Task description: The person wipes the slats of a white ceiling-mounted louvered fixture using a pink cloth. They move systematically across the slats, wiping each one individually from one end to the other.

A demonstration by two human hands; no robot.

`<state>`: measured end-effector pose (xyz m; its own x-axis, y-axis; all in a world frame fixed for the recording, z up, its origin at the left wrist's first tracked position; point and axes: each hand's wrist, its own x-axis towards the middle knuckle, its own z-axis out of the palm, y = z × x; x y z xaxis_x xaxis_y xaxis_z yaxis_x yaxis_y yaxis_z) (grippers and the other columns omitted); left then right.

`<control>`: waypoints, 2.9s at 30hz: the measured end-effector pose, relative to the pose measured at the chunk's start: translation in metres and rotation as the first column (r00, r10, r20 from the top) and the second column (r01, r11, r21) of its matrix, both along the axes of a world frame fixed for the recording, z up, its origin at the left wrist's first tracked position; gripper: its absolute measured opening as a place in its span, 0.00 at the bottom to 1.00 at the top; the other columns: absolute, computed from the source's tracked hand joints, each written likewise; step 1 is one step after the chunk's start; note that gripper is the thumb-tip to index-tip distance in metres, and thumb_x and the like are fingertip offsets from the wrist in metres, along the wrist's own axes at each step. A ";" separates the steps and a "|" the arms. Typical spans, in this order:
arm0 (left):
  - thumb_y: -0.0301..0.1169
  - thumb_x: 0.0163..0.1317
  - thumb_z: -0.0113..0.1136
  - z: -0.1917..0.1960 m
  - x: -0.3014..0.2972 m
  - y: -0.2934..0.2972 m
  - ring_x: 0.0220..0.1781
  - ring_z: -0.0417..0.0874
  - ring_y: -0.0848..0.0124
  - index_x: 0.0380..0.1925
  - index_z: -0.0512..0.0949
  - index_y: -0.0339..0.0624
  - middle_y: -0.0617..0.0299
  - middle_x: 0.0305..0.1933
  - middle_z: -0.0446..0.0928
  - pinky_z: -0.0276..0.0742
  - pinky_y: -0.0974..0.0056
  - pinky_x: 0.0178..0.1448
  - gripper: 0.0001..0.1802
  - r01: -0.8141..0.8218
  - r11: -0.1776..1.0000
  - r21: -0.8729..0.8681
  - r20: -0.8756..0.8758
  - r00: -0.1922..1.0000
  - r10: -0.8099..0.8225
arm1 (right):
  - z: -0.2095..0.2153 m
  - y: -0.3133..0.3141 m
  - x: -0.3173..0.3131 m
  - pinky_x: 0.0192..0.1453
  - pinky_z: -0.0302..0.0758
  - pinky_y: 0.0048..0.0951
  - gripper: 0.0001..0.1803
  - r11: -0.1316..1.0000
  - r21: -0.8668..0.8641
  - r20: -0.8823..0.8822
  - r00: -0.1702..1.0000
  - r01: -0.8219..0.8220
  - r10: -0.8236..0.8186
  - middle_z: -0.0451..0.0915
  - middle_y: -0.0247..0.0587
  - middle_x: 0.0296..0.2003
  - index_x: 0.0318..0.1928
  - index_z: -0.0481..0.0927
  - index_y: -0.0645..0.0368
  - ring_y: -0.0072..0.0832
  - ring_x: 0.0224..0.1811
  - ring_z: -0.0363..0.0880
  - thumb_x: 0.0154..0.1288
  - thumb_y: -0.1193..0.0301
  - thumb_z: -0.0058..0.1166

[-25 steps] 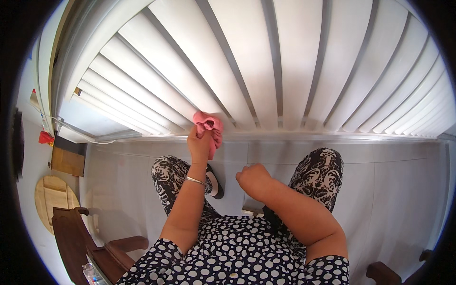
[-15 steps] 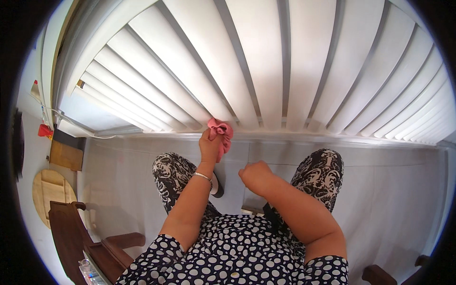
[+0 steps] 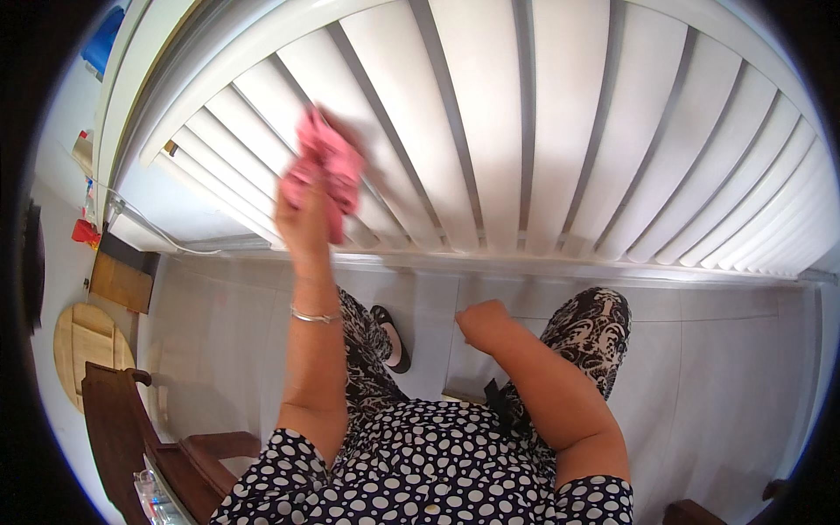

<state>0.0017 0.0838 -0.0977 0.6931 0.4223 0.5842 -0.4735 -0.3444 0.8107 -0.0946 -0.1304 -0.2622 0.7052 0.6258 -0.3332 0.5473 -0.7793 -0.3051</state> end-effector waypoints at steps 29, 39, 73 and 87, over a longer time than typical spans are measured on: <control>0.35 0.58 0.55 -0.094 -0.002 0.019 0.39 0.82 0.45 0.39 0.75 0.40 0.43 0.34 0.80 0.74 0.51 0.40 0.12 0.008 0.859 0.512 -0.468 0.841 0.271 | 0.027 -0.002 -0.026 0.38 0.75 0.36 0.07 0.990 0.109 0.200 0.977 -0.091 0.068 0.80 0.41 0.32 0.35 0.79 0.56 0.36 0.35 0.81 0.53 0.74 0.54; 0.34 0.58 0.54 -0.139 -0.006 0.013 0.40 0.82 0.48 0.44 0.76 0.47 0.47 0.36 0.82 0.75 0.52 0.42 0.14 0.065 0.880 0.471 -0.631 0.722 0.285 | 0.018 -0.003 -0.022 0.36 0.75 0.37 0.07 0.991 0.101 0.201 0.978 -0.084 0.062 0.80 0.42 0.32 0.35 0.78 0.56 0.37 0.34 0.81 0.53 0.73 0.56; 0.29 0.58 0.61 0.035 0.012 0.014 0.38 0.79 0.73 0.42 0.79 0.35 0.58 0.36 0.82 0.74 0.66 0.47 0.13 -0.164 0.930 0.328 -0.018 0.983 0.180 | 0.025 -0.009 -0.024 0.37 0.74 0.40 0.06 0.981 0.192 0.197 0.980 -0.039 0.001 0.80 0.43 0.30 0.33 0.78 0.57 0.40 0.33 0.80 0.52 0.74 0.56; 0.26 0.56 0.61 -0.143 -0.001 0.024 0.35 0.77 0.76 0.39 0.80 0.34 0.61 0.31 0.81 0.74 0.67 0.42 0.10 0.008 0.991 0.136 -0.496 0.866 0.061 | 0.025 -0.006 -0.023 0.39 0.74 0.37 0.07 0.992 0.104 0.210 0.976 -0.071 0.048 0.80 0.41 0.31 0.34 0.79 0.56 0.36 0.35 0.81 0.52 0.72 0.55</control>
